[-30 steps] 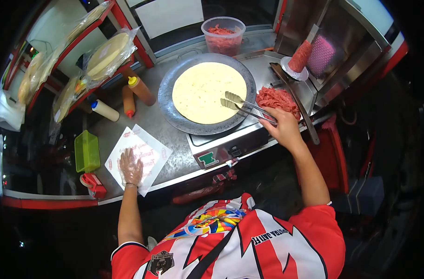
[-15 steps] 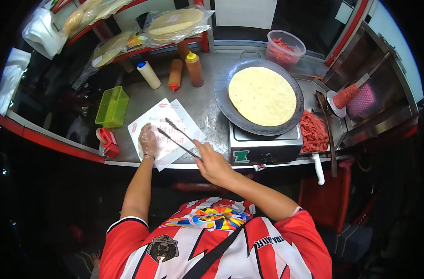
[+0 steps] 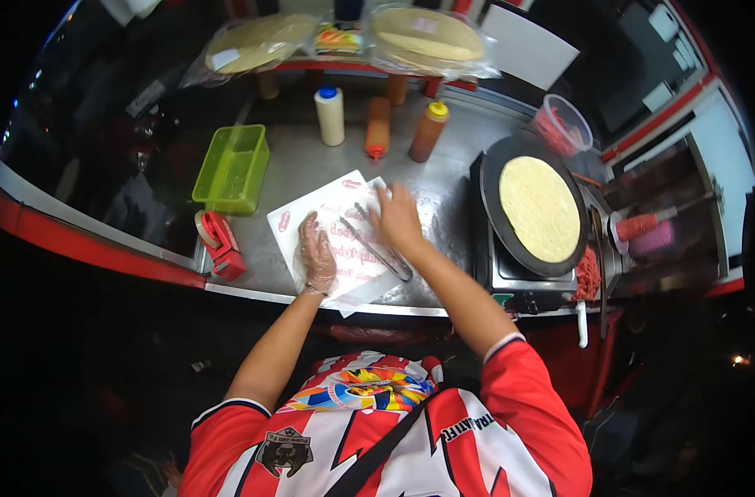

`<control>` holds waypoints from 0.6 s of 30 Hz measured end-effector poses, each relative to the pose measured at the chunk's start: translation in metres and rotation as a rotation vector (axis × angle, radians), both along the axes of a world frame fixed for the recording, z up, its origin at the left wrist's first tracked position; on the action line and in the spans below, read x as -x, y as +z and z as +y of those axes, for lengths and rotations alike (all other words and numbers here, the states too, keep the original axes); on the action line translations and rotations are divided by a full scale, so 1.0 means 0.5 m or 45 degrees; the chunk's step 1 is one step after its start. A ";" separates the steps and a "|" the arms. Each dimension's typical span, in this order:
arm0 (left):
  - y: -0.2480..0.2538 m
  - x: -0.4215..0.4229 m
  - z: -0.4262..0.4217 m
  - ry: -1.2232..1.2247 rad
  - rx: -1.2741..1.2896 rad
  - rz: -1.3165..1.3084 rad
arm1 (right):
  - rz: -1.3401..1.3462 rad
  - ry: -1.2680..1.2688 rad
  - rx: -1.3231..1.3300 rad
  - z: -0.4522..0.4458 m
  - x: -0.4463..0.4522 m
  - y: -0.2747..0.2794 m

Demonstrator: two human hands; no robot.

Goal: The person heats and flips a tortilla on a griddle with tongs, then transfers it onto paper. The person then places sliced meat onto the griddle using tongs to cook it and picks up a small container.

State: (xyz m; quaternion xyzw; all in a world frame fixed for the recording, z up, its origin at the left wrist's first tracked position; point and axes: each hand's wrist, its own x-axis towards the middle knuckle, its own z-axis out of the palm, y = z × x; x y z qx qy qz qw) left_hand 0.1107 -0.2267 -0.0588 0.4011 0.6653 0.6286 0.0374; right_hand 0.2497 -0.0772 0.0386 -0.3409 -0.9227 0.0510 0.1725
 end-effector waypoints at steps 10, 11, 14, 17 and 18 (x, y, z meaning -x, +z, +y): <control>0.033 0.009 -0.018 -0.168 -0.006 -0.172 | 0.380 -0.600 0.555 0.356 0.252 -0.126; 0.036 0.011 -0.021 -0.164 0.001 -0.167 | 0.728 -0.560 0.865 0.363 0.234 -0.127; 0.045 0.018 -0.021 -0.191 -0.001 -0.165 | 1.145 -0.433 1.362 0.284 0.187 -0.056; 0.050 0.021 -0.020 -0.206 0.009 -0.141 | 1.179 -0.355 1.477 0.235 0.161 -0.019; 0.050 0.022 -0.020 -0.204 0.017 -0.126 | 1.180 -0.334 1.488 0.235 0.157 -0.019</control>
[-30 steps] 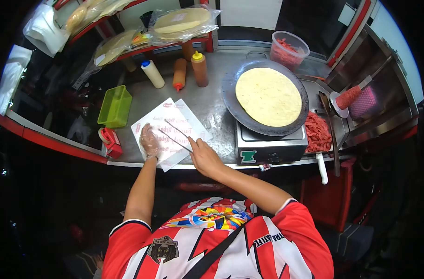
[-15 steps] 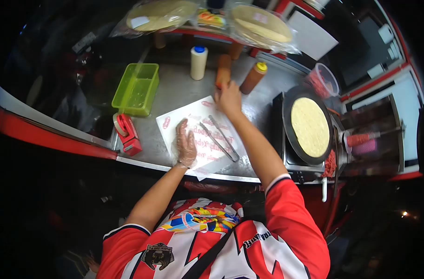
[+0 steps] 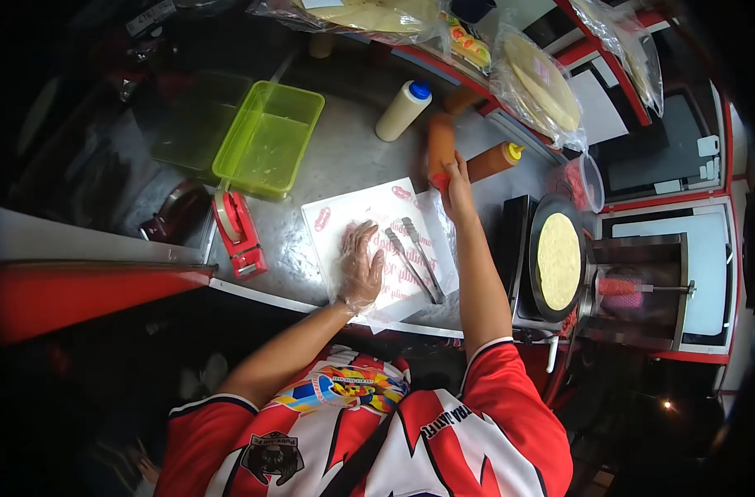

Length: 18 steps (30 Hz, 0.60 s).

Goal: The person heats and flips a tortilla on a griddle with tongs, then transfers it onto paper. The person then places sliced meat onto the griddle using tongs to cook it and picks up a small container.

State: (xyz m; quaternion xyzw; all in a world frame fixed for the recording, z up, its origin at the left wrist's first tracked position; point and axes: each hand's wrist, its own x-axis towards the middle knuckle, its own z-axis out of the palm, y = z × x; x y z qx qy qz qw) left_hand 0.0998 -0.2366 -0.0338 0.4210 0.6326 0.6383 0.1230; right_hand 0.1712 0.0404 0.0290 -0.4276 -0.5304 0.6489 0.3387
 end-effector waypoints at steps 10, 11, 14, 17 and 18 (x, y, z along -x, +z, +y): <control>-0.007 -0.001 -0.002 -0.060 0.020 -0.007 | -1.576 -0.095 -1.013 0.051 0.058 -0.031; -0.006 0.000 -0.002 -0.056 0.016 -0.001 | -1.508 -0.108 -1.133 0.027 0.065 -0.016; -0.012 -0.002 0.001 -0.062 0.009 0.003 | -1.280 -0.056 -1.437 -0.054 0.030 0.017; -0.012 0.000 0.006 -0.073 -0.009 0.033 | -0.950 0.184 -1.318 -0.179 -0.062 0.038; -0.012 -0.003 0.002 -0.065 -0.011 0.043 | -1.025 0.274 -1.322 -0.210 -0.115 0.019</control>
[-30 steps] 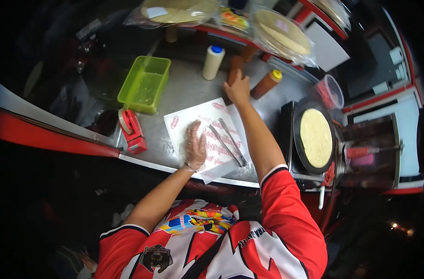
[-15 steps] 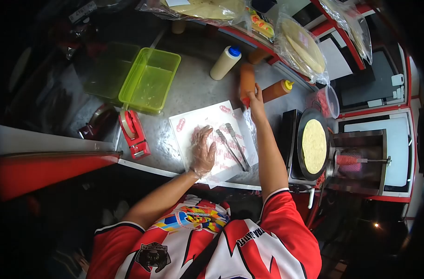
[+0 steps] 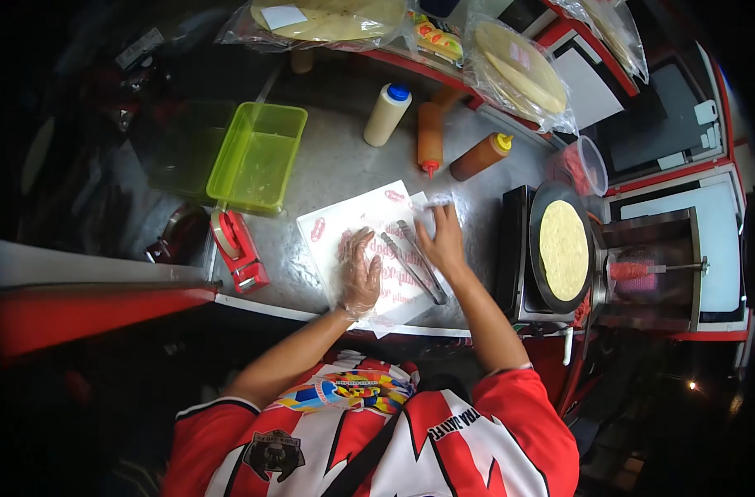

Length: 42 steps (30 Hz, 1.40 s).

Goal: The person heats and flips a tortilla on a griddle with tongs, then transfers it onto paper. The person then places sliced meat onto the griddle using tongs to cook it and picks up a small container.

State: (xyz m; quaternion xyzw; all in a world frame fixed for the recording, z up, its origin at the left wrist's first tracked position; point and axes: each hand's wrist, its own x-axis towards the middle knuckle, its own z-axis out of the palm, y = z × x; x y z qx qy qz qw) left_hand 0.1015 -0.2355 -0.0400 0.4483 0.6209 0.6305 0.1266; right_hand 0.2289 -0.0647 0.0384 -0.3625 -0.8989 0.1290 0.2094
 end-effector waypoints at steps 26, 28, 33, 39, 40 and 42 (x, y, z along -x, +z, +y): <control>-0.002 -0.036 0.027 0.017 0.409 0.815 | 0.058 -0.753 -0.249 -0.111 -0.814 0.368; -0.008 -0.038 0.029 0.048 0.427 0.852 | 0.114 -0.770 -0.263 -0.108 -0.875 0.360; -0.002 -0.050 0.026 0.074 0.487 0.909 | 0.154 -0.634 -0.188 -0.083 -0.930 0.334; -0.018 -0.048 0.029 0.136 0.511 1.059 | 0.090 -0.604 -0.221 -0.036 -0.937 0.344; -0.019 -0.049 0.032 0.153 0.535 1.084 | 0.121 -0.579 -0.310 -0.011 -0.934 0.345; -0.019 -0.048 0.030 0.171 0.585 1.140 | 0.183 -0.542 -0.478 0.039 -0.929 0.338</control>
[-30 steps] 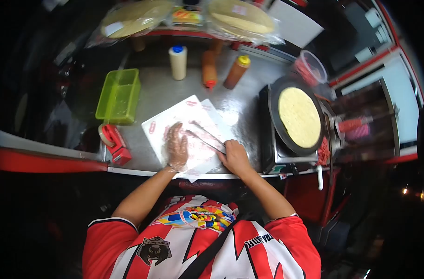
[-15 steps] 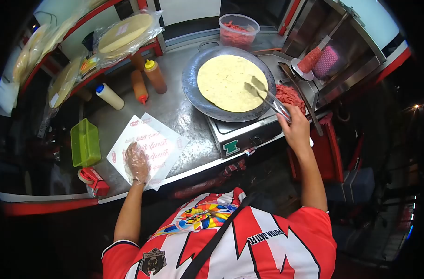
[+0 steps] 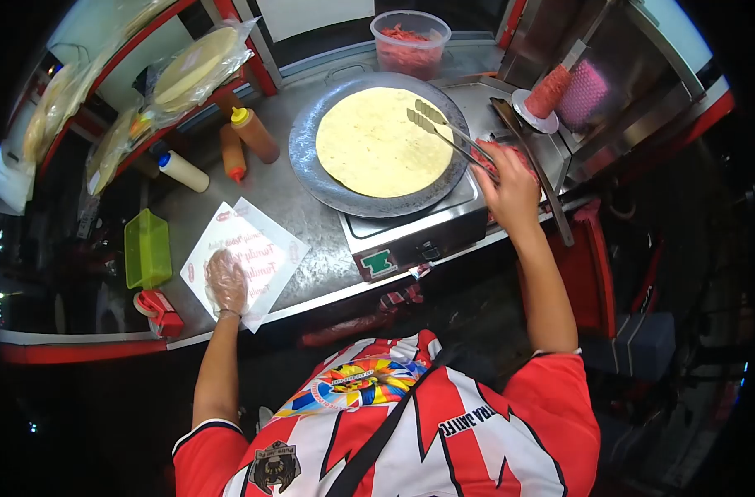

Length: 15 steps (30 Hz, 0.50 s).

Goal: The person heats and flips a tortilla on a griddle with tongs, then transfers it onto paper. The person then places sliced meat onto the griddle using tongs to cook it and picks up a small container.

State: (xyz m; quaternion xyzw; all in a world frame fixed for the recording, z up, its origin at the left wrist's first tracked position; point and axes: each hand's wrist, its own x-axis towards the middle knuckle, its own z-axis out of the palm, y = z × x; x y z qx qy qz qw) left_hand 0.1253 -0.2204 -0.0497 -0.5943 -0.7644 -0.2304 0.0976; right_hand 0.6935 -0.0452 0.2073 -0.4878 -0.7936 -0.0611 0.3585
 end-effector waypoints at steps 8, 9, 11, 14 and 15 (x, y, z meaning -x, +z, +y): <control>-0.008 0.013 0.003 -0.059 -0.035 -0.035 | -0.030 0.005 0.188 0.011 -0.031 -0.009; -0.015 0.019 0.002 -0.067 -0.053 -0.006 | -0.013 0.010 0.175 -0.006 -0.037 -0.001; -0.028 0.026 0.006 -0.059 -0.081 -0.004 | 0.033 0.021 0.207 -0.038 -0.048 0.016; -0.018 0.020 0.002 -0.077 -0.089 -0.061 | -0.195 0.093 0.350 -0.065 -0.068 0.003; -0.017 0.022 0.001 -0.075 -0.086 -0.029 | -0.173 0.085 0.390 -0.071 -0.070 0.012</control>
